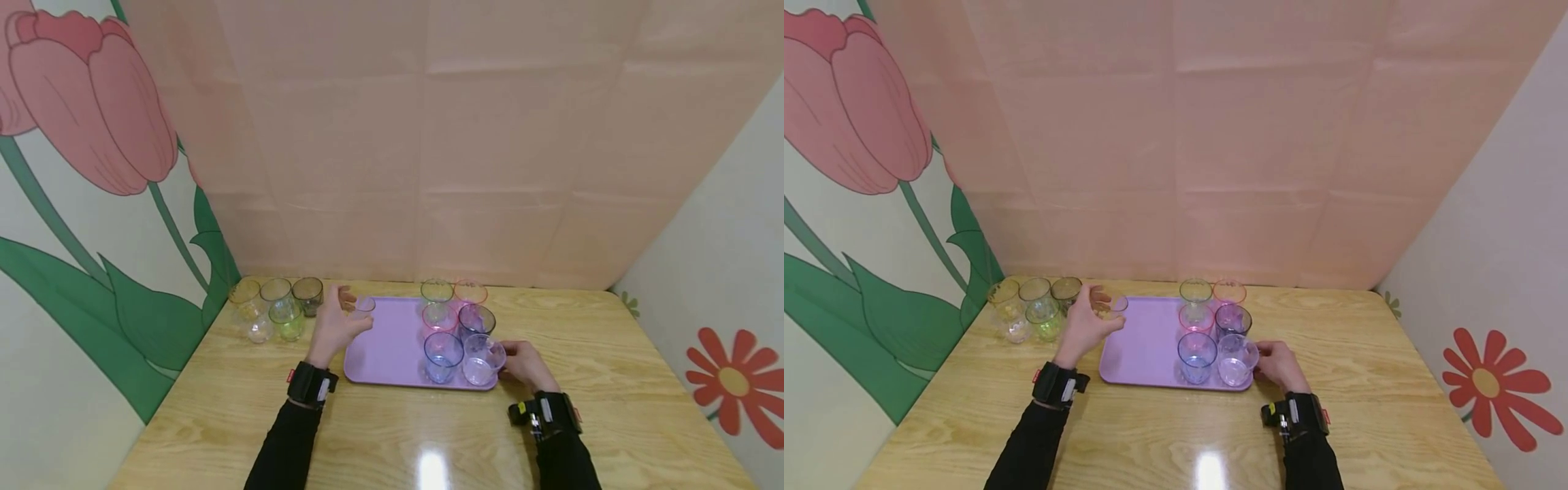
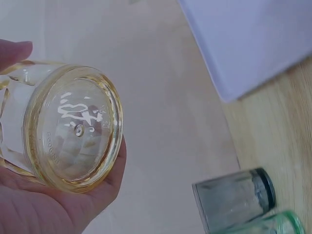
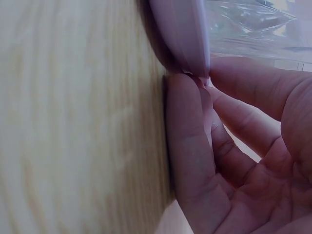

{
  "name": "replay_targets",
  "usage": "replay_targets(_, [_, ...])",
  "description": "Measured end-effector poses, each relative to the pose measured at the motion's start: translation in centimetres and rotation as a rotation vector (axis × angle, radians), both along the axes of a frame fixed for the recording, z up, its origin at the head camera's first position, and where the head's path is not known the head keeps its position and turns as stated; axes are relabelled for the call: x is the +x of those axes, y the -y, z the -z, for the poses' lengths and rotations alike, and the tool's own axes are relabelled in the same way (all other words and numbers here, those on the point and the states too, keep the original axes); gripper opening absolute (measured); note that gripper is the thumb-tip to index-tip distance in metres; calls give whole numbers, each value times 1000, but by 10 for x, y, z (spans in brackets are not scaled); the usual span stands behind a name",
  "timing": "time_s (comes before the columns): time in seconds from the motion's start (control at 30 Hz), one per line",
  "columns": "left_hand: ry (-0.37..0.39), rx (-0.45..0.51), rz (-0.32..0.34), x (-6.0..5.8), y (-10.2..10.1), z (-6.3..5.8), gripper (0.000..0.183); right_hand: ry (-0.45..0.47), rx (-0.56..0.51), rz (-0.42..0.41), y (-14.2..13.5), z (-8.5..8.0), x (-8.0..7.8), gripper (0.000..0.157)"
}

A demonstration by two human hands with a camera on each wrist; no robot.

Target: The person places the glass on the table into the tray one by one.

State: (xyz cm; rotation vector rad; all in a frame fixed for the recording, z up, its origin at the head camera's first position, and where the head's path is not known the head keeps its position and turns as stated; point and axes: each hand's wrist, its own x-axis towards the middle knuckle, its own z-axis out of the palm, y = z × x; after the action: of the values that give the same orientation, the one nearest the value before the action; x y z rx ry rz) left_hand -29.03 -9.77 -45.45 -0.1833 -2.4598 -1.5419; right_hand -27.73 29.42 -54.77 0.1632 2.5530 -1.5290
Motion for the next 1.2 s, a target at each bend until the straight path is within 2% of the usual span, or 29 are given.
replay_targets(0.3, [45,0,4,-7,-16,3,76,-9,-15,11,2,-2,0,31])
replay_targets(0.7, [89,14,4,-26,-35,10,75,-6,-4,9,2,-1,1,30])
replay_targets(0.97, [83,-43,-4,-40,-48,15,74,10,18,11,2,-3,0,32])
replay_targets(1.2, [140,-68,-16,-53,-60,22,77,26,8,4,0,-4,2,32])
